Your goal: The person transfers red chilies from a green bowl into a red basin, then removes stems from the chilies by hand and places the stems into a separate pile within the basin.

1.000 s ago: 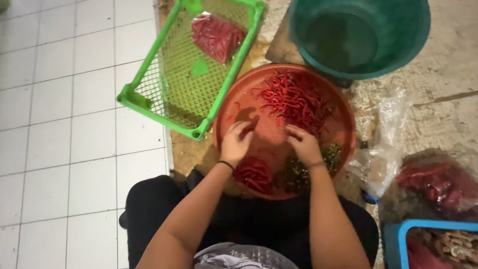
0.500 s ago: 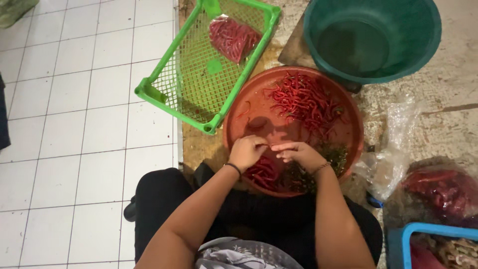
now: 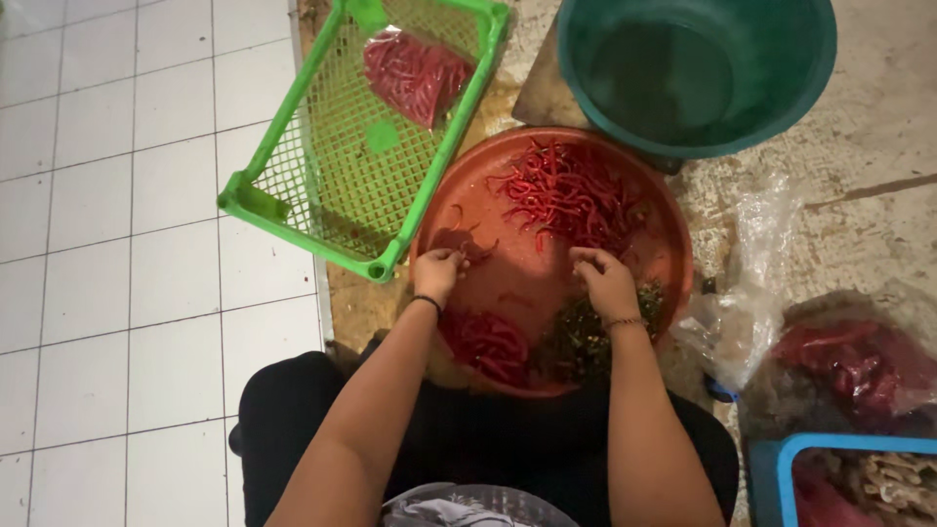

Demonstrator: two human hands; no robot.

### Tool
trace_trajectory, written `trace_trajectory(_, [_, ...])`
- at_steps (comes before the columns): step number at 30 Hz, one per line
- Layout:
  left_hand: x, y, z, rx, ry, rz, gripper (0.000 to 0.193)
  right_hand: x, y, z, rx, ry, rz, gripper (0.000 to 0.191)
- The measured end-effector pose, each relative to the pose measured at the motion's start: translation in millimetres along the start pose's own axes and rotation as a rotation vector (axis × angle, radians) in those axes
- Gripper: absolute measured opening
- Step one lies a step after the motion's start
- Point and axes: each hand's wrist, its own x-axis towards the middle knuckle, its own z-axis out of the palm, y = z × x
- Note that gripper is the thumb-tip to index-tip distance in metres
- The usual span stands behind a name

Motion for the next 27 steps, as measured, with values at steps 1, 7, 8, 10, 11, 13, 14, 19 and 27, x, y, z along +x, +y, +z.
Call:
trace_trajectory(1, [2.6, -0.3, 0.8, -0.007, 0.008, -0.005, 0.018, -1.2, -0.8, -0.5, -0.001, 0.003, -0.015, 0.030])
trace_trajectory(7, [3.4, 5.5, -4.3, 0.617, 0.335, 0.501, 0.019, -7.7, -2.9, -7.6, -0.036, 0.111, 0.018, 0.029])
trace_trajectory(8, [3.9, 7.6, -3.6, 0.614, 0.334, 0.517, 0.020, -7.1, -1.1, -8.7, -0.039, 0.125, 0.013, 0.028])
trace_trajectory(10, [6.9, 13.6, -0.7, 0.609, 0.333, 0.548, 0.023, -4.2, 4.2, -10.9, 0.004, 0.145, -0.008, 0.028])
trace_trajectory(11, [9.9, 17.8, 0.8, 0.658, 0.285, 0.511, 0.030, -3.6, 8.0, -13.4, 0.025, 0.157, -0.015, 0.027])
trace_trajectory(13, [14.0, 26.0, 5.5, 0.749, 0.183, 0.439, 0.047, -2.2, 14.1, -23.4, -0.102, 0.235, -0.100, 0.027])
trace_trajectory(14, [11.8, 28.1, 7.9, 0.818, 0.123, 0.465, 0.058, -1.3, 15.7, -28.6, -0.166, 0.271, -0.147, 0.027])
trace_trajectory(19, [-9.9, 24.4, 18.3, 1.233, -0.090, 0.570, 0.101, -7.2, 18.2, -37.4, -0.463, 0.164, -0.092, 0.026])
trace_trajectory(27, [-6.0, -10.0, 7.3, 1.258, 0.036, 0.908, 0.067, -5.9, 33.5, -0.4, -0.760, -0.140, -0.087, 0.048])
